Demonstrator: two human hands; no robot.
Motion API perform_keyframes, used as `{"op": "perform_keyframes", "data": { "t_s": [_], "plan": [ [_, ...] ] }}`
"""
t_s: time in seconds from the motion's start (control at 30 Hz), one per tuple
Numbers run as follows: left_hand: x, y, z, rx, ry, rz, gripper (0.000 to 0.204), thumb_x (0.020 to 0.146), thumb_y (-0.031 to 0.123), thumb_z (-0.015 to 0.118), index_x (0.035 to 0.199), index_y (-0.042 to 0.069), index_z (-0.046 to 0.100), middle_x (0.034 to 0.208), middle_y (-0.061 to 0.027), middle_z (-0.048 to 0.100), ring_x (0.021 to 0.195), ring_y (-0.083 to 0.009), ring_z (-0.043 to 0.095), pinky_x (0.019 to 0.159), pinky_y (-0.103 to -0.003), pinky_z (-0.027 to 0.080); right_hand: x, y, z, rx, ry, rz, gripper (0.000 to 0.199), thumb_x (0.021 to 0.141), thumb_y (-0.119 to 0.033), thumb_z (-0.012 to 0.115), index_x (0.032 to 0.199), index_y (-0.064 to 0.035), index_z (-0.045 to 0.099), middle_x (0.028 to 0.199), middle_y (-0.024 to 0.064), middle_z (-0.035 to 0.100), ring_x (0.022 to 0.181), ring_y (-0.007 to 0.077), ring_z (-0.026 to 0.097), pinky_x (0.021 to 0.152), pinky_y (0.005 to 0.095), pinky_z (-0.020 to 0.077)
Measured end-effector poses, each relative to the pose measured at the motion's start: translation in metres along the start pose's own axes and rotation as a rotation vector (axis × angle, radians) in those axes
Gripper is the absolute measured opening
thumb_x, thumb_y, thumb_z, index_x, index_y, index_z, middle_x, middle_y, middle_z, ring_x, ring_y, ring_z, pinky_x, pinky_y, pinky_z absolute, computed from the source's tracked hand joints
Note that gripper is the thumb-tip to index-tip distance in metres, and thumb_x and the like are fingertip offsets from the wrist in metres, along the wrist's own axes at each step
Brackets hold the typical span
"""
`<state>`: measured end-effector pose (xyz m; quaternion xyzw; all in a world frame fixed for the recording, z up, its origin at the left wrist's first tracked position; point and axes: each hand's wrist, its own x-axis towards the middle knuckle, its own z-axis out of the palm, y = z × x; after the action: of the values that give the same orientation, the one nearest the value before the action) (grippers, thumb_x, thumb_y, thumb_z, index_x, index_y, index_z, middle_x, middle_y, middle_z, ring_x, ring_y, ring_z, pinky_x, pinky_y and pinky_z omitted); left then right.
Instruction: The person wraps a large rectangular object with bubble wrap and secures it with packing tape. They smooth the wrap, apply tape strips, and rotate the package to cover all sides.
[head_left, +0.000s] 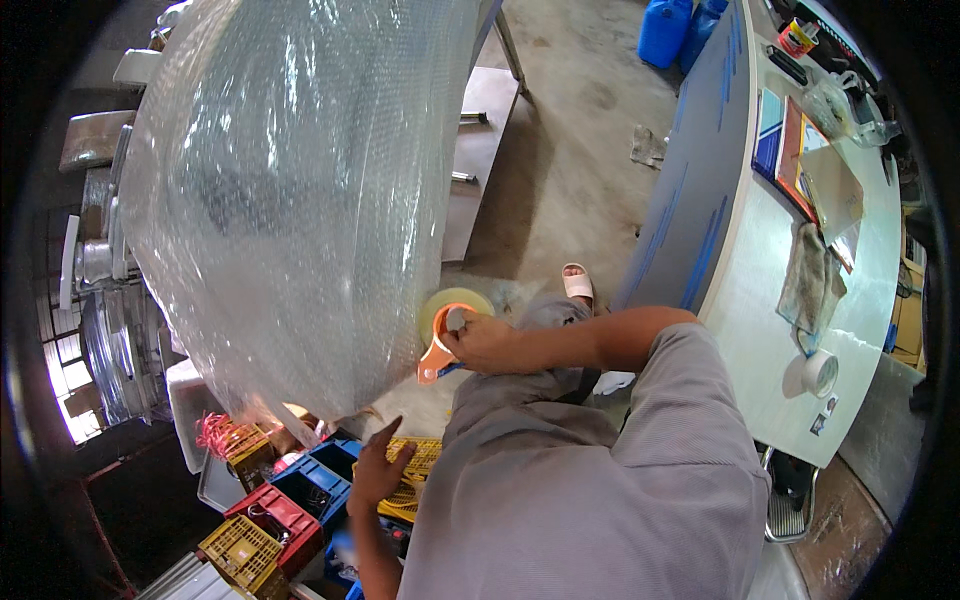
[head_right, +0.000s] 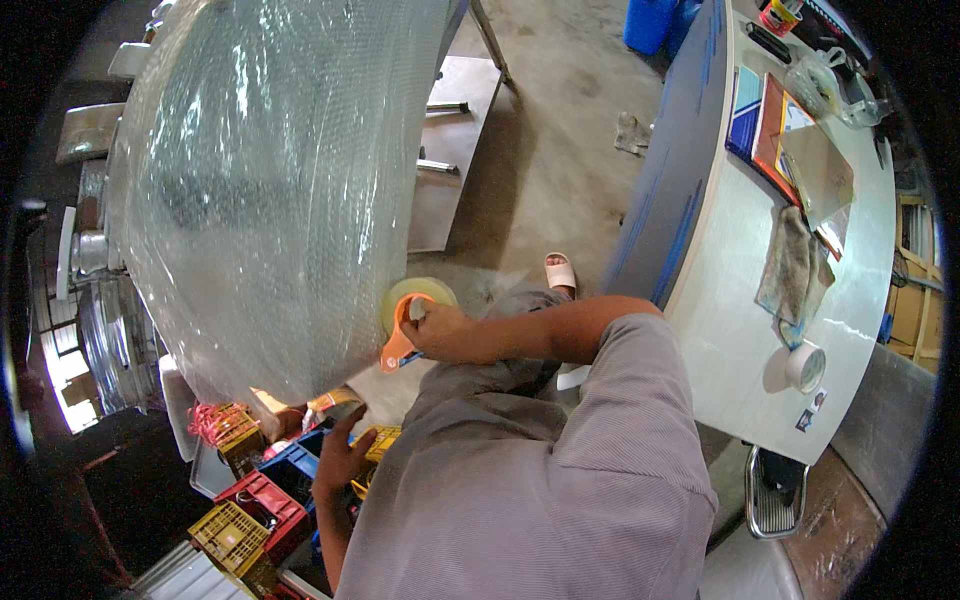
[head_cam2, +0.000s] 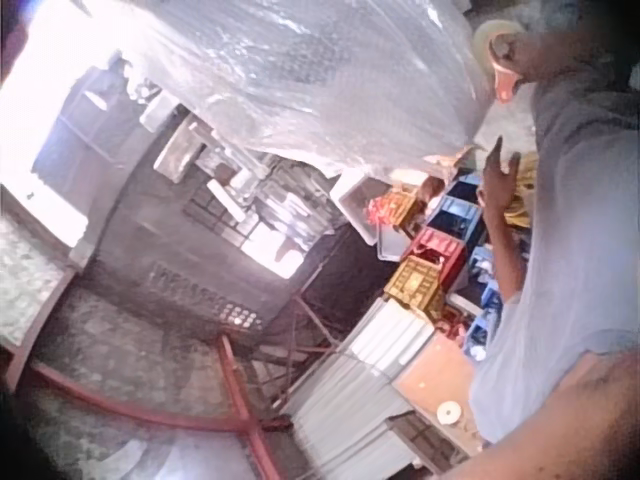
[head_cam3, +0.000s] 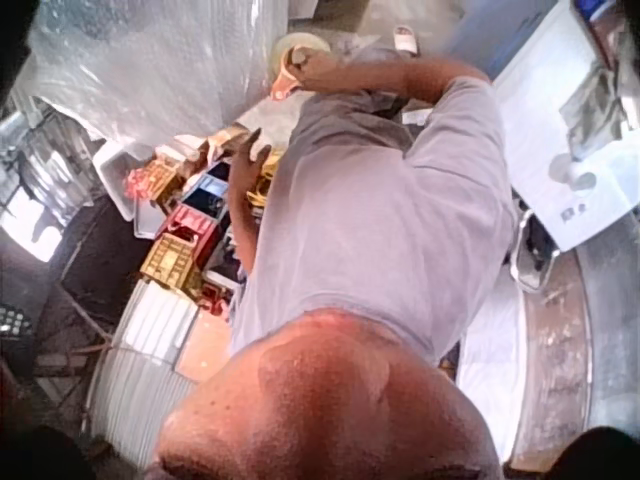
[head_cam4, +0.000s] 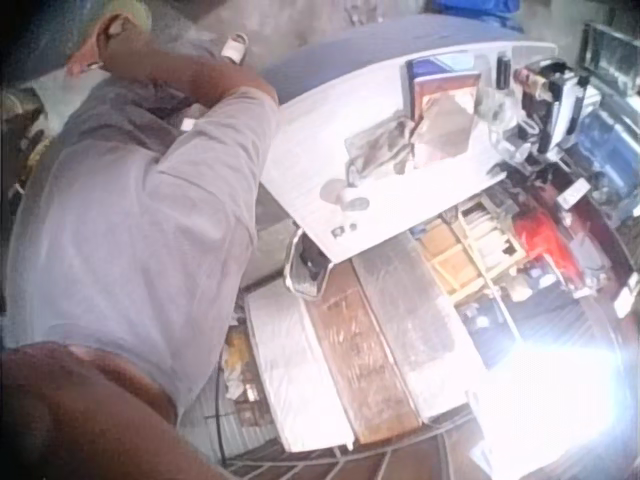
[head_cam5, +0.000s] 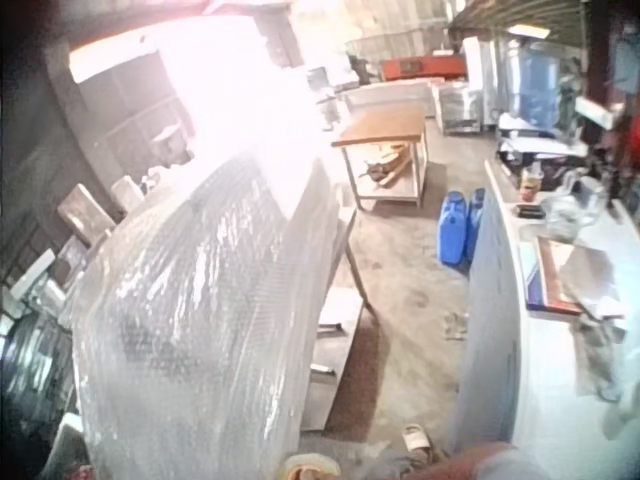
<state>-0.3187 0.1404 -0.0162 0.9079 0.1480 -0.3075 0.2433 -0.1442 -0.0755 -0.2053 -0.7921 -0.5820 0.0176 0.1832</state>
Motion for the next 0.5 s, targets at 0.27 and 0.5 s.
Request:
{"op": "perform_keyframes", "data": {
  "t_s": [0.27, 0.5],
  "plan": [
    [0.028, 0.076, -0.008, -0.14, 0.031, 0.195, 0.053, 0.095, 0.026, 0.065, 0.14, 0.001, 0.053, 0.13, -0.026, 0.062, 0.121, -0.0413, 0.059, 0.105, -0.047, 0.045, -0.001, 0.0, 0.012, -0.005, 0.039, -0.003, 0.046, 0.092, -0.027, 0.054, 0.123, 0.0068, 0.053, 0.077, 0.0063, 0.068, 0.066, 0.0234, 0.066, 0.081, 0.0349, 0.0429],
    [0.076, 0.113, -0.029, -0.099, 0.44, 0.55, 0.041, 0.095, 0.012, 0.061, 0.133, -0.001, 0.057, 0.127, -0.0243, 0.063, 0.119, -0.04, 0.061, 0.101, -0.046, 0.048, -0.01, -0.007, 0.001, -0.048, 0.063, 0.053, 0.035, 0.088, -0.027, 0.059, 0.109, 0.0016, 0.055, 0.069, 0.0067, 0.065, 0.063, 0.0234, 0.064, 0.077, 0.0355, 0.041]
  ]
}}
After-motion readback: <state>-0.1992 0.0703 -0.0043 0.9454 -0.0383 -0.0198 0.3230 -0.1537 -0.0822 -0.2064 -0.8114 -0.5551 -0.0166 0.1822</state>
